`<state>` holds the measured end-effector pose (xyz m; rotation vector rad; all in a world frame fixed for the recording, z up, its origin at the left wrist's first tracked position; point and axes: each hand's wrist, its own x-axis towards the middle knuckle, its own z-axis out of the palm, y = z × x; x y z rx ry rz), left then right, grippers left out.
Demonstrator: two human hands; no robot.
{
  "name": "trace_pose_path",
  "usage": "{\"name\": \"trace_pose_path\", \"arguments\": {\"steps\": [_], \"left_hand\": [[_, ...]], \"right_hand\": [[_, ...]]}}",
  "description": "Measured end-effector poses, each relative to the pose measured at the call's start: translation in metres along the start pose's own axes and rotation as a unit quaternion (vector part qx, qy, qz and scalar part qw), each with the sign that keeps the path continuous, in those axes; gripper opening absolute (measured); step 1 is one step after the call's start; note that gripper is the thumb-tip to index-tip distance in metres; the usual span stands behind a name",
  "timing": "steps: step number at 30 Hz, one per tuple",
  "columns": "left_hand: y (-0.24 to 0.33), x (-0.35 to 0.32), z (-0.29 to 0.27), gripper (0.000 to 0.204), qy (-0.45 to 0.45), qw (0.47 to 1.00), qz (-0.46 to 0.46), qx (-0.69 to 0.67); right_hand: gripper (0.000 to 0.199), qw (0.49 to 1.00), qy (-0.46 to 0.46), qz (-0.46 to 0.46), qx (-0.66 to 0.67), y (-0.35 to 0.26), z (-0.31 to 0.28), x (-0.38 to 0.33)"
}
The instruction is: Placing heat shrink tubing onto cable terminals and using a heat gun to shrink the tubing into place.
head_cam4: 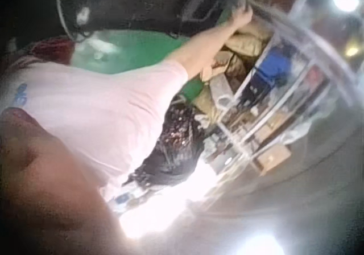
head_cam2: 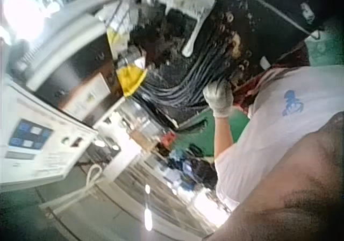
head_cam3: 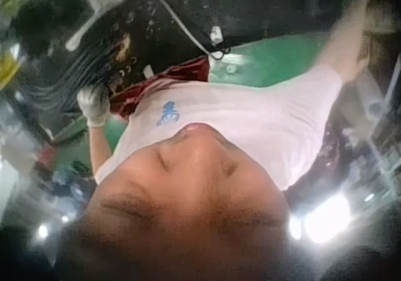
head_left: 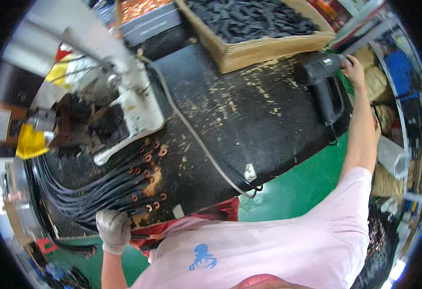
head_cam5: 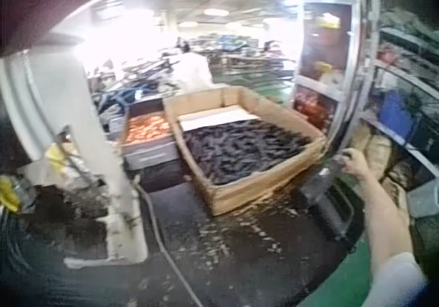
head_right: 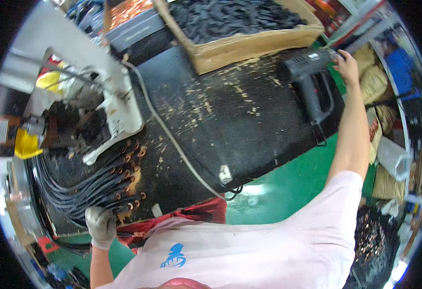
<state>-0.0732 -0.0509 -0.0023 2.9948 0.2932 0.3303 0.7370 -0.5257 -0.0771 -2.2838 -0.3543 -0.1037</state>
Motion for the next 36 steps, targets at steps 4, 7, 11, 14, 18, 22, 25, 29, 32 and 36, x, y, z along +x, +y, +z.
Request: {"name": "trace_pose_path", "arguments": {"steps": [4, 7, 11, 14, 18, 22, 25, 29, 32, 36], "left_hand": [[-0.005, 0.001, 0.007, 0.027, 0.02, 1.0, 0.017, 0.004], [-0.004, 0.006, 0.005, 0.033, 0.014, 0.999, 0.028, -0.013], [-0.007, 0.0, 0.007, 0.031, 0.023, 0.999, 0.032, -0.008], [-0.007, -0.01, 0.004, 0.028, 0.024, 0.999, 0.021, 0.0], [0.005, -0.007, -0.015, 0.031, 0.029, 0.999, 0.035, 0.006], [0.002, 0.008, -0.035, 0.046, -0.063, 0.993, 0.097, -0.035], [0.0, -0.017, -0.043, 0.043, -0.082, 0.991, 0.1, -0.016], [-0.013, -0.034, -0.022, 0.032, -0.109, 0.988, 0.105, 0.011], [-0.014, -0.048, -0.017, 0.029, -0.119, 0.99, 0.077, -0.017], [-0.021, -0.044, -0.012, 0.019, -0.041, 0.995, 0.029, -0.088]], "right_hand": [[0.035, 0.999, 0.028, -0.013, 0.009, -0.024, -0.015, -0.018], [0.035, 1.0, 0.031, -0.001, -0.004, -0.03, -0.022, -0.029], [0.033, 0.999, 0.034, 0.011, 0.017, -0.025, -0.027, -0.04], [0.032, 0.998, 0.061, 0.026, 0.009, -0.03, -0.021, -0.053], [0.036, 0.998, 0.033, -0.008, 0.045, -0.045, -0.034, -0.076], [0.044, 0.991, -0.082, -0.099, 0.03, -0.038, -0.058, -0.114], [0.037, 0.977, 0.057, -0.042, 0.201, -0.108, -0.052, -0.26], [0.026, 0.93, -0.092, -0.111, 0.339, -0.249, 0.084, -0.426], [0.025, 0.9, -0.238, -0.119, 0.346, -0.329, 0.133, -0.503], [0.022, 0.87, -0.334, -0.142, 0.334, -0.37, 0.166, -0.555]]}}
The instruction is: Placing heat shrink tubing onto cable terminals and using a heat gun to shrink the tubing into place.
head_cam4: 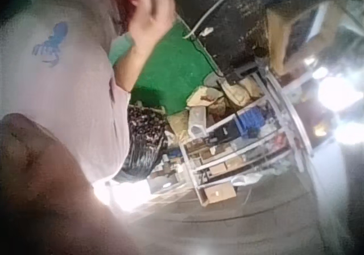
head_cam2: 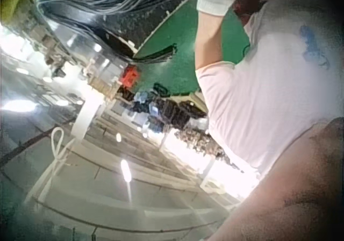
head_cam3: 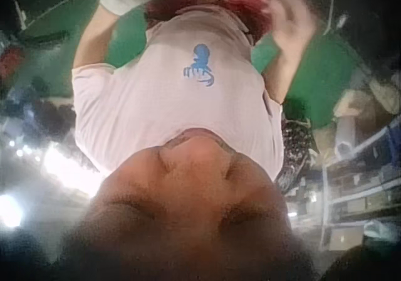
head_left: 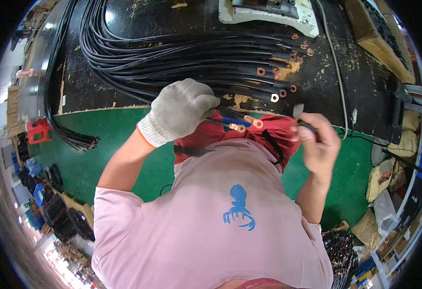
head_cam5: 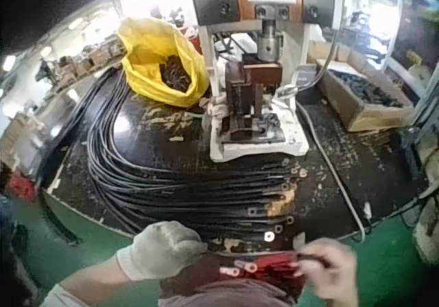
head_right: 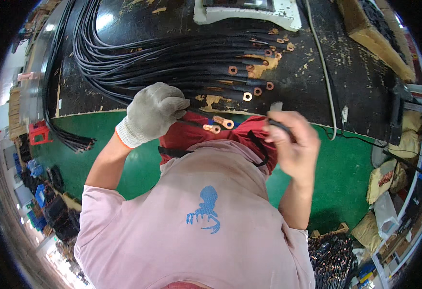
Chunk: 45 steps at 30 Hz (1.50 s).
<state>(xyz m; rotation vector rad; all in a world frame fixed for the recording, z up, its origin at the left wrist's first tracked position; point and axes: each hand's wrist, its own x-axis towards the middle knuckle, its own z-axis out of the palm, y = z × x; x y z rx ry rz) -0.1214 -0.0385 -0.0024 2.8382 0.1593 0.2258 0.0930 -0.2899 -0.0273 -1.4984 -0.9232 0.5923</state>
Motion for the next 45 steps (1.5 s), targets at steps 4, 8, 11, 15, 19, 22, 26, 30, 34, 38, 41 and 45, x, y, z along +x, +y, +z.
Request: {"name": "trace_pose_path", "arguments": {"steps": [4, 8, 11, 15, 19, 22, 26, 30, 34, 38, 41, 45], "left_hand": [[-0.007, -0.001, 0.009, 0.02, 0.097, 0.995, -0.013, -0.033], [-0.01, 0.002, 0.01, 0.024, 0.127, 0.99, -0.02, -0.052], [-0.013, 0.003, 0.012, 0.024, 0.136, 0.989, -0.015, -0.053], [-0.016, 0.001, 0.016, 0.027, 0.151, 0.987, 0.004, -0.063], [-0.015, 0.001, 0.015, 0.031, 0.154, 0.984, 0.02, -0.081], [-0.017, -0.002, 0.018, 0.031, 0.165, 0.982, 0.02, -0.092], [-0.017, -0.003, 0.017, 0.031, 0.159, 0.983, 0.022, -0.087], [-0.019, -0.002, 0.019, 0.03, 0.159, 0.982, 0.029, -0.097], [-0.021, -0.001, 0.018, 0.03, 0.162, 0.98, 0.021, -0.116], [-0.022, -0.001, 0.018, 0.029, 0.168, 0.977, 0.028, -0.124], [-0.02, -0.002, 0.018, 0.03, 0.15, 0.982, 0.023, -0.114], [-0.019, -0.004, 0.015, 0.031, 0.152, 0.982, 0.032, -0.111]], "right_hand": [[0.021, 1.0, 0.01, 0.012, 0.017, -0.001, 0.033, -0.002], [0.022, 0.998, -0.006, 0.058, 0.034, -0.001, 0.044, 0.006], [0.025, 0.997, -0.028, 0.065, 0.037, 0.001, 0.047, 0.007], [0.027, 0.995, -0.025, 0.082, 0.057, -0.001, 0.055, 0.011], [0.029, 0.992, -0.059, 0.104, 0.05, -0.007, 0.074, 0.019], [0.028, 0.992, -0.085, 0.092, 0.01, -0.004, 0.082, 0.031], [0.028, 0.974, -0.112, 0.188, 0.058, -0.011, 0.076, 0.035], [0.032, 0.957, -0.133, 0.235, 0.105, -0.014, 0.079, 0.039], [0.036, 0.969, -0.178, -0.048, -0.167, -0.004, 0.078, 0.047], [0.037, 0.973, -0.111, -0.107, -0.17, -0.011, 0.079, 0.046], [0.037, 0.987, -0.083, 0.011, -0.134, 0.0, 0.071, 0.033], [0.03, 0.992, -0.078, 0.032, -0.097, 0.002, 0.079, 0.031]]}}
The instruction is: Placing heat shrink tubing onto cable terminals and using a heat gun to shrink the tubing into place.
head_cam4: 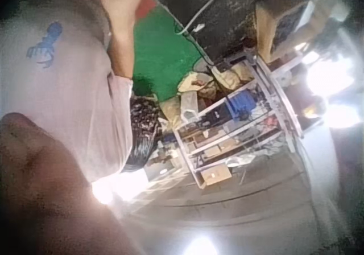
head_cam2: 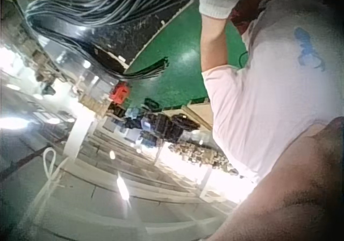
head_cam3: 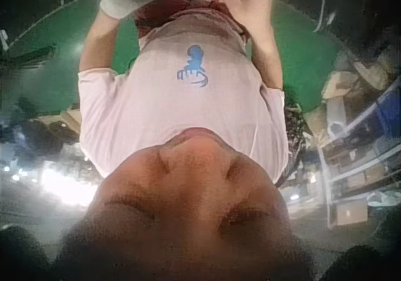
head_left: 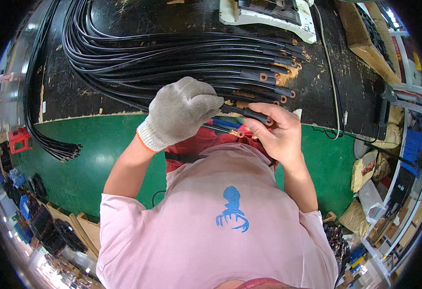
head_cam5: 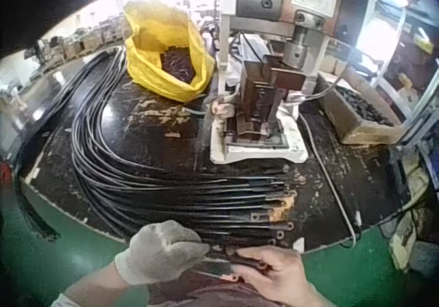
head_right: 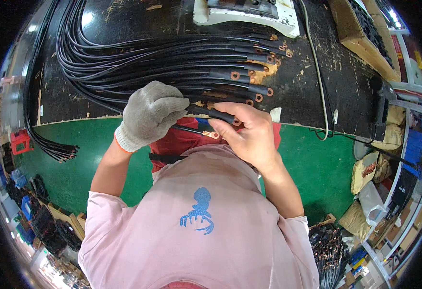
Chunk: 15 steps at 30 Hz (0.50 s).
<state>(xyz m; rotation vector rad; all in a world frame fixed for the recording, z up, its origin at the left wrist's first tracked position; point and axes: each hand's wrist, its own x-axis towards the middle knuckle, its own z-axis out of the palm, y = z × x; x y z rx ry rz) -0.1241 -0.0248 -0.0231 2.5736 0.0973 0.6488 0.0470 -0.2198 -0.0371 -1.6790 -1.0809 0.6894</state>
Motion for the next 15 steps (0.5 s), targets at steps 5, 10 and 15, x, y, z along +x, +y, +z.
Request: {"name": "trace_pose_path", "arguments": {"steps": [5, 10, 15], "left_hand": [[0.0, 0.002, 0.0, 0.032, -0.006, 1.0, 0.002, 0.004], [0.002, 0.015, -0.001, 0.029, -0.007, 1.0, 0.002, -0.011], [0.011, 0.019, -0.01, 0.024, 0.022, 0.998, -0.004, 0.061]], "right_hand": [[0.026, 1.0, 0.01, -0.016, 0.017, -0.003, 0.004, 0.005], [0.046, 0.998, -0.001, -0.009, -0.063, -0.018, -0.015, 0.007], [0.038, 0.987, 0.094, -0.045, -0.122, -0.016, -0.114, 0.02]]}}
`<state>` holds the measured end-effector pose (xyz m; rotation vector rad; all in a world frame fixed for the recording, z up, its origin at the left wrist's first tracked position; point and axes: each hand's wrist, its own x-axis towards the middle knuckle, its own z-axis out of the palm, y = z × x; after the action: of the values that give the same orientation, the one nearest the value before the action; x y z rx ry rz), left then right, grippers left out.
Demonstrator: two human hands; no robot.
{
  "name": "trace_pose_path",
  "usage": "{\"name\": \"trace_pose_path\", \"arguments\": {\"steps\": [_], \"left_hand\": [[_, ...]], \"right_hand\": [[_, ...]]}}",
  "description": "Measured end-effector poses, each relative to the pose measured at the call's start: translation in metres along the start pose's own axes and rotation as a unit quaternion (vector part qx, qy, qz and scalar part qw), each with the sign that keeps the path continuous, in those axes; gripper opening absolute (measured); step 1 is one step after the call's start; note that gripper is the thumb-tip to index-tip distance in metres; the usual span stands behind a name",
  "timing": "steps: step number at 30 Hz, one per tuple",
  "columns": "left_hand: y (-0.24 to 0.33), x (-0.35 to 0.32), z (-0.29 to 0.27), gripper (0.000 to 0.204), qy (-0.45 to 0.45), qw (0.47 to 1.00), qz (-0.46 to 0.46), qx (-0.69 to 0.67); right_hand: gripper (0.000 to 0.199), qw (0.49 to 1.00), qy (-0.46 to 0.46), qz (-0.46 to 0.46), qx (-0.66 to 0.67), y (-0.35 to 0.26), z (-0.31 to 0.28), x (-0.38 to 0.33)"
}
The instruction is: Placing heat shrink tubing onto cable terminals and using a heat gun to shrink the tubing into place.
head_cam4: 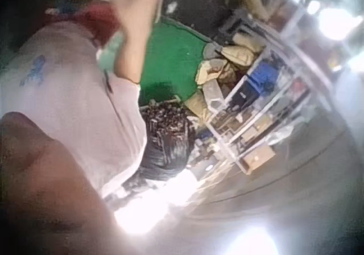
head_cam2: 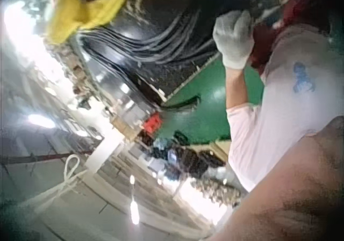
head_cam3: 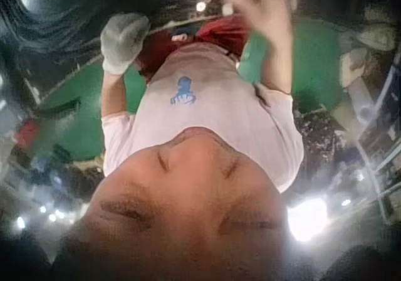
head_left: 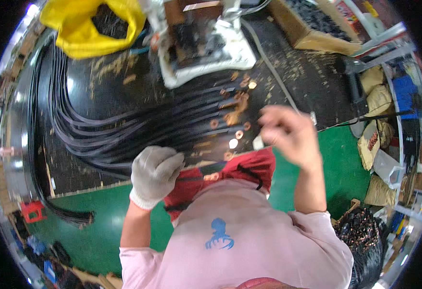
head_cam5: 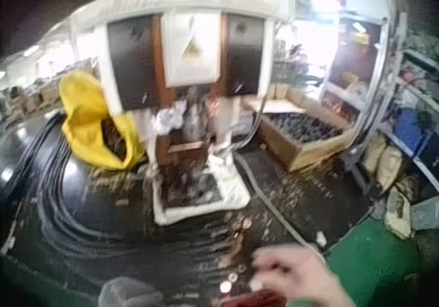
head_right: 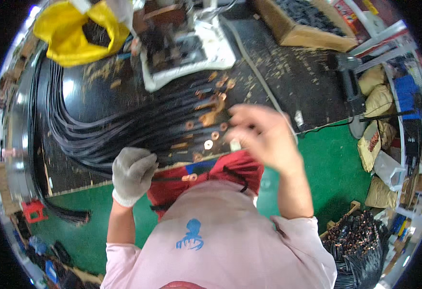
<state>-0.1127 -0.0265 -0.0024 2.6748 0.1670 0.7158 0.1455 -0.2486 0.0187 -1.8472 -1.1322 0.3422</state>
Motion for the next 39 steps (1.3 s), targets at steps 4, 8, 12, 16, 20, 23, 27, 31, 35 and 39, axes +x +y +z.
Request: {"name": "trace_pose_path", "arguments": {"steps": [4, 8, 12, 16, 20, 23, 27, 31, 35, 39], "left_hand": [[-0.003, 0.015, 0.009, 0.025, 0.0, 1.0, 0.025, 0.017], [0.002, 0.021, 0.014, 0.015, -0.019, 0.999, 0.02, 0.028], [0.006, 0.021, 0.01, 0.018, -0.041, 0.999, 0.006, 0.025], [0.011, 0.027, 0.002, 0.018, -0.058, 0.996, 0.012, 0.068], [0.008, 0.021, 0.0, 0.02, -0.031, 0.99, 0.09, 0.103], [0.028, 0.0, -0.014, 0.025, -0.05, 0.996, 0.025, 0.074], [0.042, -0.021, -0.022, 0.032, -0.194, 0.975, 0.028, 0.108], [0.024, -0.054, -0.006, 0.025, -0.171, 0.976, 0.034, 0.13], [0.017, -0.047, -0.003, 0.026, -0.096, 0.988, 0.014, 0.123], [0.005, -0.013, 0.011, 0.026, -0.002, 0.997, -0.007, 0.078]], "right_hand": [[0.022, 0.946, 0.281, 0.079, -0.141, 0.044, -0.128, 0.088], [0.022, 0.907, 0.257, 0.03, -0.333, 0.142, -0.22, 0.193], [0.023, 0.89, 0.179, 0.091, -0.41, 0.208, -0.223, 0.278], [0.021, 0.9, 0.183, 0.087, -0.385, 0.234, -0.208, 0.316], [0.021, 0.871, 0.129, 0.218, -0.421, 0.256, -0.23, 0.328], [0.028, 0.895, 0.139, 0.207, -0.37, 0.233, -0.219, 0.319], [0.026, 0.905, 0.26, 0.132, -0.308, 0.19, -0.221, 0.277], [0.037, 0.982, 0.182, 0.037, -0.026, 0.096, -0.185, 0.198], [0.033, 0.983, 0.182, -0.005, 0.012, 0.022, -0.123, 0.09], [0.028, 0.996, 0.069, -0.017, 0.052, 0.004, -0.033, -0.008]]}}
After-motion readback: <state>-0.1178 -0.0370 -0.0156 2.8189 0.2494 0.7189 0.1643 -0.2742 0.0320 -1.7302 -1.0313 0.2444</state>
